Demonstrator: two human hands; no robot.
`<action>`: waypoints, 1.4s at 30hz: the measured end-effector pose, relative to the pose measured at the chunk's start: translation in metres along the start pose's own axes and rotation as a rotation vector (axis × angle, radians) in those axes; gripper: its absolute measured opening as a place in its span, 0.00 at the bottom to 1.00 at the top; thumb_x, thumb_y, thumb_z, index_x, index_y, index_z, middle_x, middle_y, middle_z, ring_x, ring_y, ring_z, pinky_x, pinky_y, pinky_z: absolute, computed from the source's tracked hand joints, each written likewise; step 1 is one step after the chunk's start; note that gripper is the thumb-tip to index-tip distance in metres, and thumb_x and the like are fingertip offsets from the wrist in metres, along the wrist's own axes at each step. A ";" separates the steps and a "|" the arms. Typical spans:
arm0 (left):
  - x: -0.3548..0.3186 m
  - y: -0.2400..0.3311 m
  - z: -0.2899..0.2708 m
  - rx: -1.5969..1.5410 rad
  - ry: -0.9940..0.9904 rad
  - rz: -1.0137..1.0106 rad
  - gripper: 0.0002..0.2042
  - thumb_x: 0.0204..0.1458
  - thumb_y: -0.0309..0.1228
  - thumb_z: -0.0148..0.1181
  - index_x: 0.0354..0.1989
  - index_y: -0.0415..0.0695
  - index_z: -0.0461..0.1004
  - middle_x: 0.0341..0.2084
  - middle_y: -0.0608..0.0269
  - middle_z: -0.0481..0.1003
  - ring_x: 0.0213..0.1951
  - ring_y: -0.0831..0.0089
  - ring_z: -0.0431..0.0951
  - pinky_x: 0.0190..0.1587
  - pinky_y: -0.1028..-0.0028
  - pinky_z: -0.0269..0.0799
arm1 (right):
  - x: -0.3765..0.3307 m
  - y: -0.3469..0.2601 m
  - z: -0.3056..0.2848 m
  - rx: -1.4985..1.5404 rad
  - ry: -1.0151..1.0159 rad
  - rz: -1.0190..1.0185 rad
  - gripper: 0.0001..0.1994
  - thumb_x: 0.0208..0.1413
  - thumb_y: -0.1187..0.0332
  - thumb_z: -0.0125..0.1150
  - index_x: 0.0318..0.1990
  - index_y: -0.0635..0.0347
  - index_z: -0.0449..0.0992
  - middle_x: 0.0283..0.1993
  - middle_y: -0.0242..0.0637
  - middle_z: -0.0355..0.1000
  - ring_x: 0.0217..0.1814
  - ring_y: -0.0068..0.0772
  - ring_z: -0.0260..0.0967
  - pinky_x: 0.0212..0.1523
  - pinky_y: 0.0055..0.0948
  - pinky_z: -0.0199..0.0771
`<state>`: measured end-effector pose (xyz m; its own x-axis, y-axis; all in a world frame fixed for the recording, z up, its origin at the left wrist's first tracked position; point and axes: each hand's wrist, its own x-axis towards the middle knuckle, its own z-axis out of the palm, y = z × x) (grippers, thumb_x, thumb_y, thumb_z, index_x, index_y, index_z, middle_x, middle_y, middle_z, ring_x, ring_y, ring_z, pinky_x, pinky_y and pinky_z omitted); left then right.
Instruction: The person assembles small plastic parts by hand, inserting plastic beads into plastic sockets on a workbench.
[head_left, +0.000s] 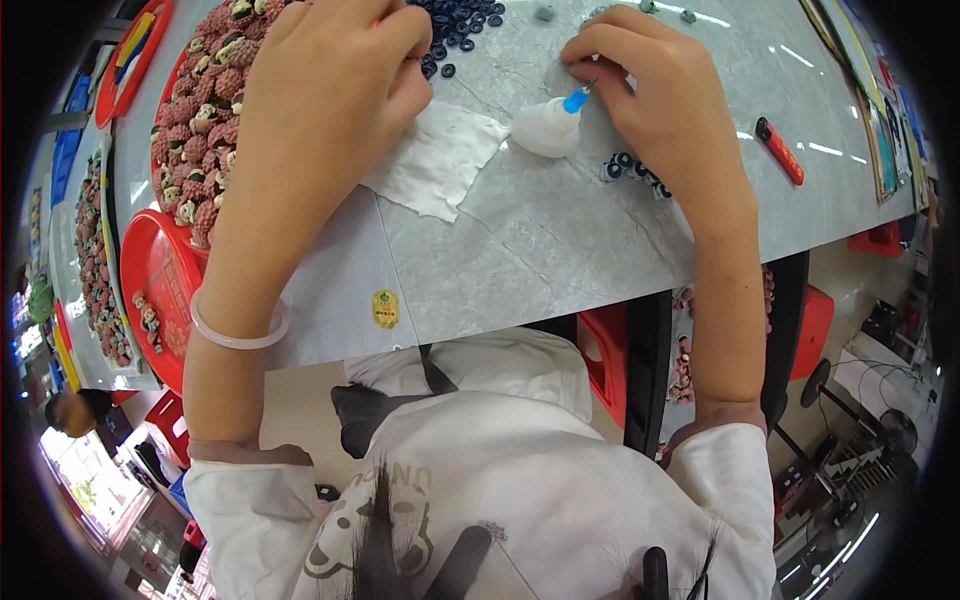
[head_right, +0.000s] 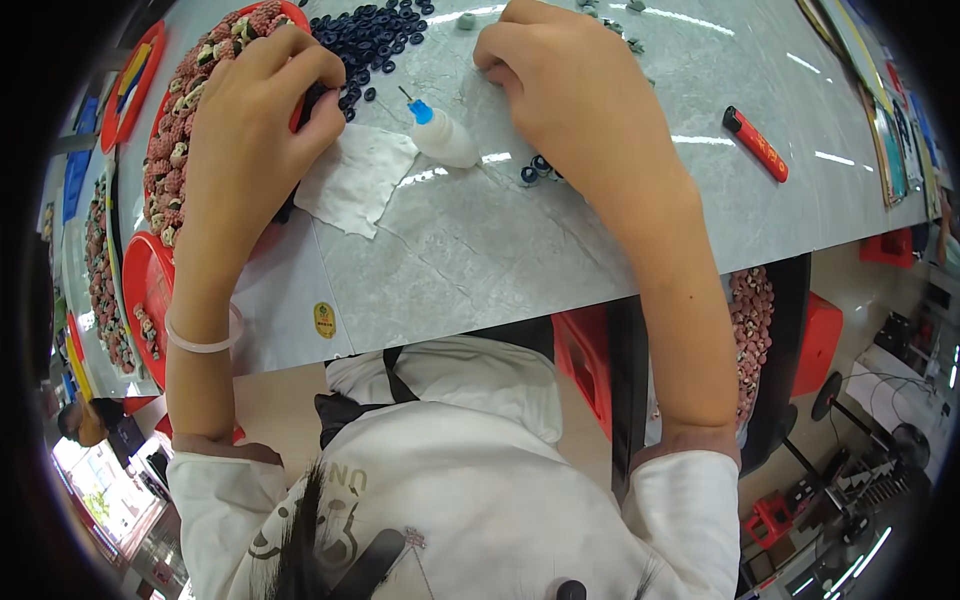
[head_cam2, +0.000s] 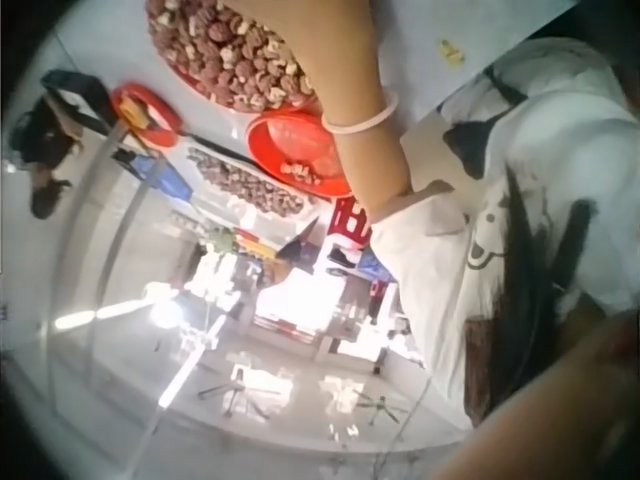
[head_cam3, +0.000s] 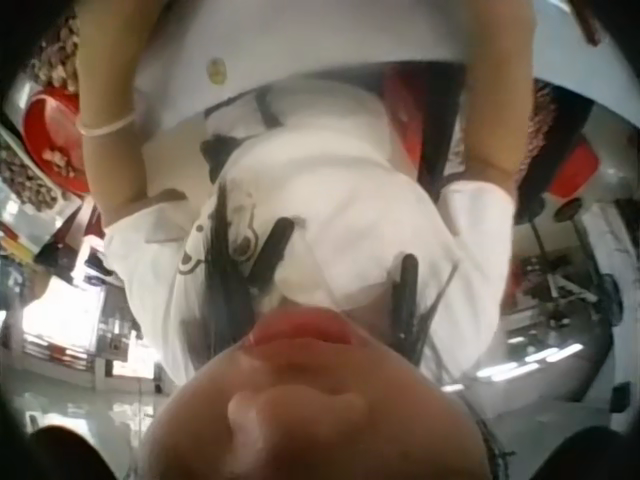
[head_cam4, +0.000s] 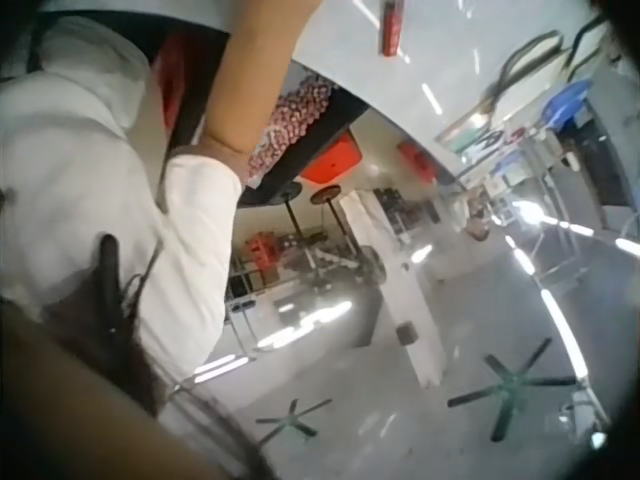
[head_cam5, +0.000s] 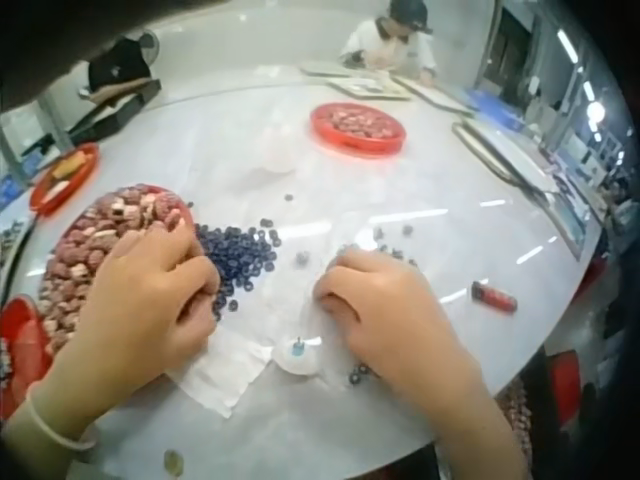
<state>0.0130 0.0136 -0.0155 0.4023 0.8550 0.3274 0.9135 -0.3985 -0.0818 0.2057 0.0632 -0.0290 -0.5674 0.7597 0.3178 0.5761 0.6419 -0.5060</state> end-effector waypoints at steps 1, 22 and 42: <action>-0.001 -0.001 -0.001 -0.095 0.035 -0.049 0.05 0.36 0.25 0.54 0.25 0.41 0.68 0.25 0.67 0.67 0.28 0.72 0.67 0.33 0.75 0.61 | 0.001 0.000 -0.001 0.010 0.005 -0.008 0.03 0.39 0.77 0.53 0.25 0.64 0.71 0.28 0.44 0.68 0.31 0.42 0.66 0.32 0.30 0.66; -0.056 0.038 -0.038 -1.403 -0.136 -0.734 0.10 0.42 0.28 0.52 0.32 0.36 0.66 0.29 0.65 0.67 0.29 0.82 0.64 0.32 0.85 0.57 | -0.073 -0.057 -0.009 0.866 0.157 0.069 0.10 0.40 0.80 0.56 0.34 0.68 0.68 0.37 0.50 0.63 0.34 0.32 0.66 0.31 0.23 0.69; -0.077 0.070 -0.017 -1.339 0.220 -0.419 0.09 0.45 0.27 0.56 0.31 0.34 0.66 0.29 0.57 0.67 0.30 0.75 0.67 0.32 0.81 0.62 | -0.077 -0.069 0.011 0.500 0.365 -0.293 0.11 0.36 0.84 0.60 0.30 0.68 0.70 0.31 0.51 0.68 0.27 0.32 0.69 0.24 0.19 0.72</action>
<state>0.0446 -0.0854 -0.0304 -0.0100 0.9676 0.2522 0.1640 -0.2472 0.9550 0.2033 -0.0412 -0.0272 -0.3735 0.6047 0.7035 0.0379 0.7677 -0.6397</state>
